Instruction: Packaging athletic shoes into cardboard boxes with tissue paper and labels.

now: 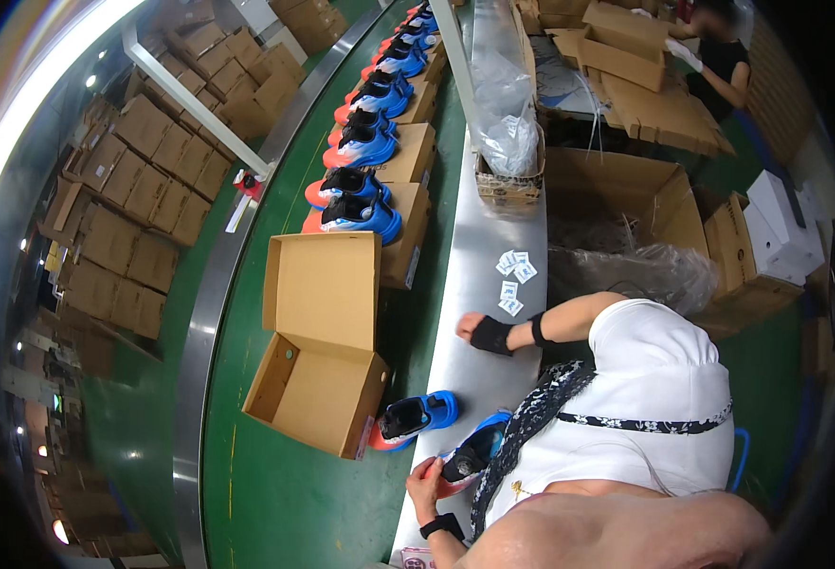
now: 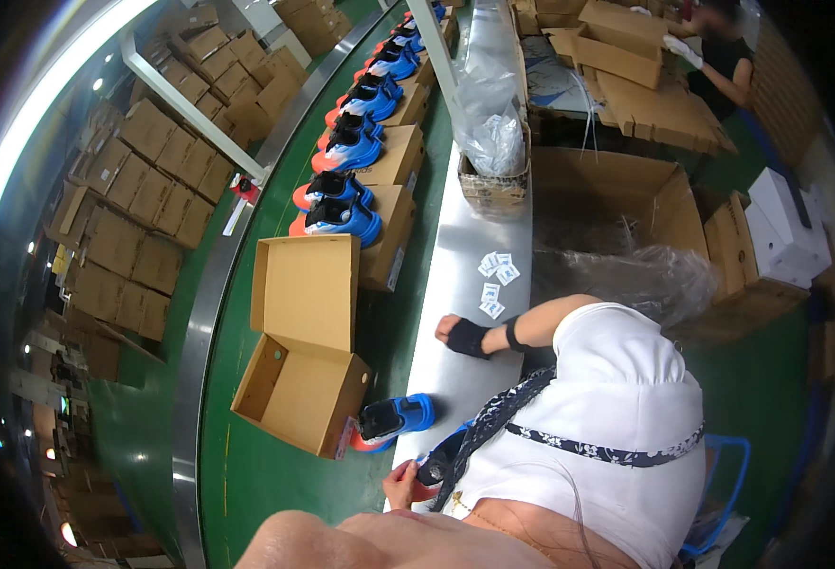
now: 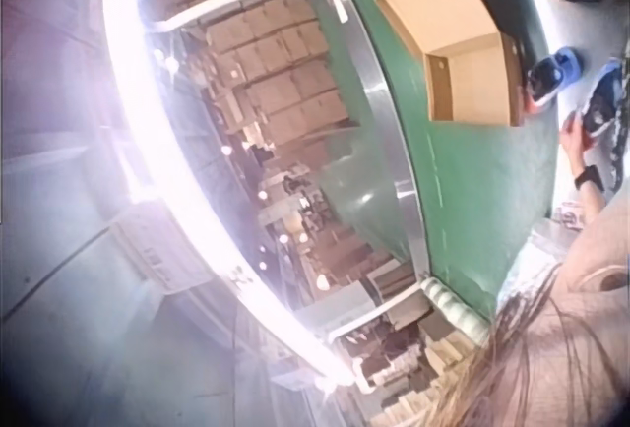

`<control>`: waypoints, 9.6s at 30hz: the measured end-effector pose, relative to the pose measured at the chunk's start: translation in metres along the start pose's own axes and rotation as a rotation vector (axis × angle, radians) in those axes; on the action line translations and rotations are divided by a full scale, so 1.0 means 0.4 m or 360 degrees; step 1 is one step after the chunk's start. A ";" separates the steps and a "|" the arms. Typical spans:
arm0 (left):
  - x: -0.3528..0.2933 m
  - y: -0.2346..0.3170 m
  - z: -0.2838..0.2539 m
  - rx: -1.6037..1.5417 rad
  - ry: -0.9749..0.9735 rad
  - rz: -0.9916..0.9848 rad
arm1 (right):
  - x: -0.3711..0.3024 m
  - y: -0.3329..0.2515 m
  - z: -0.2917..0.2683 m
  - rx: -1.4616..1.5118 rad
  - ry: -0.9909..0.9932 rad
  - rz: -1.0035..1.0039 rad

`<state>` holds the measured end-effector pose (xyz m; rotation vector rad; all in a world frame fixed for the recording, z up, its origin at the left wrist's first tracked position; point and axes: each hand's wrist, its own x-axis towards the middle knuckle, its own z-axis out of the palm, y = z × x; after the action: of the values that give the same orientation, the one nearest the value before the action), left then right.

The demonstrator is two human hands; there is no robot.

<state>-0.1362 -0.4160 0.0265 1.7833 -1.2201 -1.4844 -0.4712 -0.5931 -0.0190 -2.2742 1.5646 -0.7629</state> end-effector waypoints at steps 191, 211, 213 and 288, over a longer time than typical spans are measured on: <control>-0.075 0.068 -0.239 -0.0521 0.0425 0.0693 | 0.104 -0.886 -0.126 0.0408 0.0091 -0.1517; 0.297 0.003 -0.357 -0.1577 0.0097 -0.0405 | 0.108 -0.652 0.133 0.1448 -0.0889 0.0989; 0.288 -0.012 -0.374 -0.1528 0.0035 -0.0409 | 0.103 -0.639 0.219 0.1497 -0.0493 0.0956; -0.221 -0.052 -0.112 -0.1194 0.0485 0.0555 | -0.013 -0.753 0.140 0.1301 -0.1592 -0.0242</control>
<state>-0.0869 -0.3362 0.0644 1.1585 -0.6437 -1.1857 -0.2068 -0.4790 0.0851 -1.6733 0.4785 -0.1358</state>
